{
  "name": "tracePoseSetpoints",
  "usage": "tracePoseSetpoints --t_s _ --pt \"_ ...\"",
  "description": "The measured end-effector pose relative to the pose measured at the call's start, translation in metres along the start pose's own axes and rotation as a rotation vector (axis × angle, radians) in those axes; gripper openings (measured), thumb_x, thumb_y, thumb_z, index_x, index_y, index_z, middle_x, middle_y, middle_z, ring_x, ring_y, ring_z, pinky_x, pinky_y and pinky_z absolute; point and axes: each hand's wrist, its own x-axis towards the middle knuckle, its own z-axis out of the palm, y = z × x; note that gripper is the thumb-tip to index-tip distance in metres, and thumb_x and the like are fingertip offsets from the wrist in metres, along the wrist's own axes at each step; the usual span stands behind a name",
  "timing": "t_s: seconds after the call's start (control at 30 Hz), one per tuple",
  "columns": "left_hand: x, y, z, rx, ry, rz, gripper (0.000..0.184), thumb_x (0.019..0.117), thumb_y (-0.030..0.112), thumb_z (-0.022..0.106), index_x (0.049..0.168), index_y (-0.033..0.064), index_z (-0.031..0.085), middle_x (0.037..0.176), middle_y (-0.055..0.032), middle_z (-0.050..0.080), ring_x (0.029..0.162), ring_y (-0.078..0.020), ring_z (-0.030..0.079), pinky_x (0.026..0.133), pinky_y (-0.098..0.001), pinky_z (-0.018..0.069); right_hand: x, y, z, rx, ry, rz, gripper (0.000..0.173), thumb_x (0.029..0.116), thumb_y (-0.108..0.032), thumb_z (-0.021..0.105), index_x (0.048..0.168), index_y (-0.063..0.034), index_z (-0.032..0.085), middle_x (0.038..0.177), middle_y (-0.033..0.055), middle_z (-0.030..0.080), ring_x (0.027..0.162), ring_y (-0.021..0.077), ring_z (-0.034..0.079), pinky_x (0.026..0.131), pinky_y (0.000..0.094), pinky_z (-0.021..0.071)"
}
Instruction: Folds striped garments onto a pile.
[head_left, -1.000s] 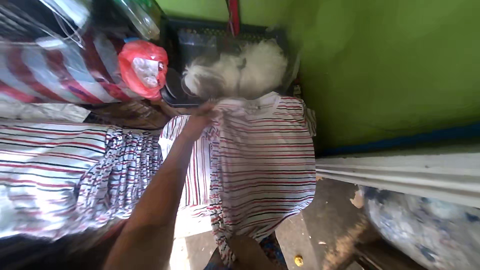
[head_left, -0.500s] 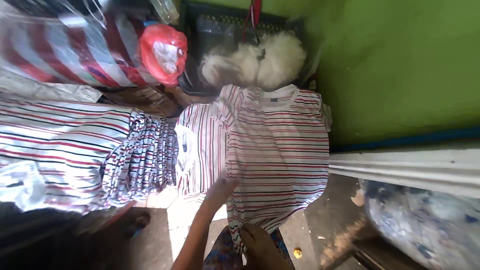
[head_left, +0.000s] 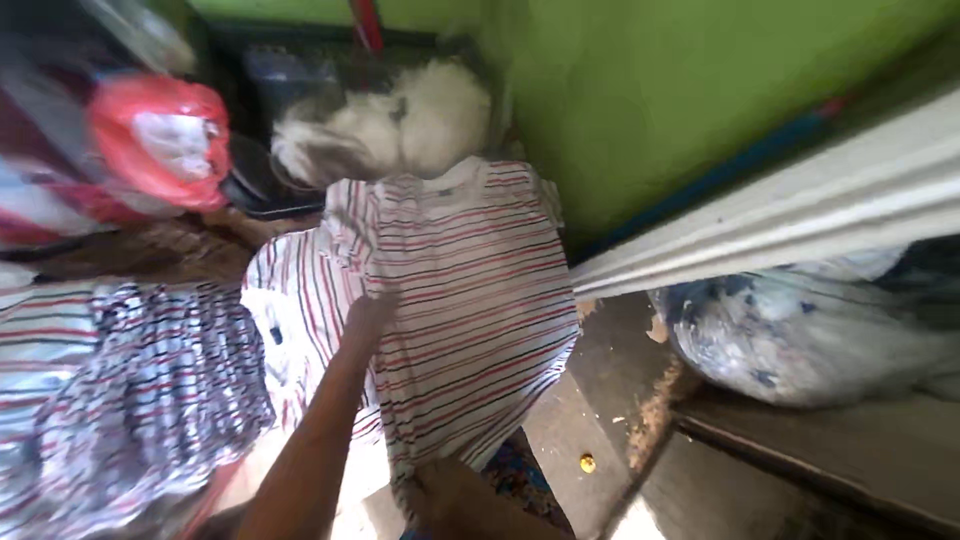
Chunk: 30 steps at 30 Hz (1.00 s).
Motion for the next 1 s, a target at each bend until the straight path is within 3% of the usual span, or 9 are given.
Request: tracePoseSetpoints --t_s 0.07,0.17,0.3,0.47,0.57,0.73,0.8,0.93,1.0 --pt "0.001 -0.007 -0.006 -0.059 0.028 -0.030 0.045 0.1077 0.027 0.051 0.134 -0.0088 0.053 0.131 -0.0258 0.058 0.116 -0.0302 0.058 0.100 -0.0486 0.0456 0.000 0.001 0.015 -0.005 0.075 -0.009 0.023 0.0939 -0.004 0.065 0.115 -0.0005 0.074 0.109 0.0206 0.073 0.098 0.0353 0.073 0.082 0.0479 0.0613" --pt "0.000 -0.019 -0.011 -0.070 0.090 -0.024 0.045 0.1088 0.028 0.047 0.136 -0.0075 0.053 0.132 -0.0253 0.057 0.115 -0.0286 0.057 0.099 -0.0479 0.0454 0.007 0.002 0.033 0.156 0.046 0.014 0.027 0.0941 -0.003 0.066 0.120 0.0007 0.072 0.115 0.0239 0.071 0.104 0.0394 0.071 0.087 0.0530 0.0591" --pt "0.013 -0.035 -0.017 -0.025 0.142 0.060 0.046 0.1084 0.029 0.047 0.135 -0.0073 0.053 0.130 -0.0242 0.058 0.113 -0.0256 0.058 0.098 -0.0459 0.0471 0.034 0.021 0.072 0.313 0.061 0.026 0.025 0.0957 -0.004 0.064 0.119 -0.0013 0.072 0.118 0.0235 0.069 0.107 0.0384 0.069 0.091 0.0522 0.0575" --pt "0.027 -0.047 -0.021 0.004 0.163 0.116 0.047 0.1084 0.031 0.045 0.135 -0.0063 0.053 0.129 -0.0208 0.058 0.108 -0.0197 0.057 0.095 -0.0422 0.0473 0.058 0.059 0.079 0.480 -0.057 0.135 0.035 0.0990 0.001 0.058 0.133 -0.0005 0.065 0.137 0.0246 0.061 0.127 0.0404 0.059 0.107 0.0558 0.0466" --pt "0.032 -0.051 -0.024 0.018 0.147 0.099 0.045 0.1072 0.033 0.045 0.132 -0.0033 0.054 0.122 -0.0143 0.059 0.101 -0.0126 0.056 0.091 -0.0372 0.0481 0.042 0.088 0.085 0.487 0.211 0.176 0.035 0.0902 0.007 0.065 0.125 0.0030 0.069 0.132 0.0240 0.064 0.127 0.0375 0.060 0.110 0.0507 0.0471" --pt "0.042 -0.062 -0.028 -0.110 0.131 0.111 0.028 0.1015 0.023 0.049 0.121 0.0043 0.057 0.100 0.0007 0.058 0.083 -0.0024 0.057 0.075 -0.0268 0.0517 -0.029 0.152 0.000 0.424 0.693 0.976 0.032 0.1026 -0.010 0.051 0.127 0.0064 0.064 0.126 0.0231 0.066 0.121 0.0307 0.063 0.109 0.0412 0.0481" --pt "0.041 -0.058 -0.025 -0.165 0.120 0.134 0.019 0.1005 0.020 0.048 0.113 0.0091 0.056 0.090 0.0068 0.059 0.077 0.0016 0.060 0.070 -0.0217 0.0538 -0.041 0.184 -0.029 0.550 0.922 1.121 0.032 0.1059 -0.007 0.045 0.125 0.0143 0.061 0.124 0.0290 0.065 0.119 0.0336 0.063 0.106 0.0408 0.0479" --pt "0.039 -0.055 -0.024 -0.217 0.103 0.147 0.010 0.0993 0.017 0.047 0.102 0.0152 0.056 0.080 0.0114 0.060 0.069 0.0030 0.061 0.063 -0.0191 0.0544 -0.030 0.237 -0.036 1.009 1.032 1.129 0.035 0.1109 -0.010 0.036 0.132 0.0129 0.052 0.122 0.0249 0.062 0.108 0.0223 0.061 0.096 0.0331 0.0487" --pt "0.039 -0.057 -0.025 -0.221 0.107 0.154 0.010 0.1000 0.017 0.046 0.100 0.0165 0.056 0.079 0.0122 0.059 0.069 0.0036 0.060 0.063 -0.0181 0.0538 -0.023 0.242 -0.028 1.199 1.011 1.068 0.042 0.1126 -0.014 0.031 0.142 0.0097 0.048 0.137 0.0257 0.057 0.122 0.0233 0.058 0.104 0.0345 0.0457"
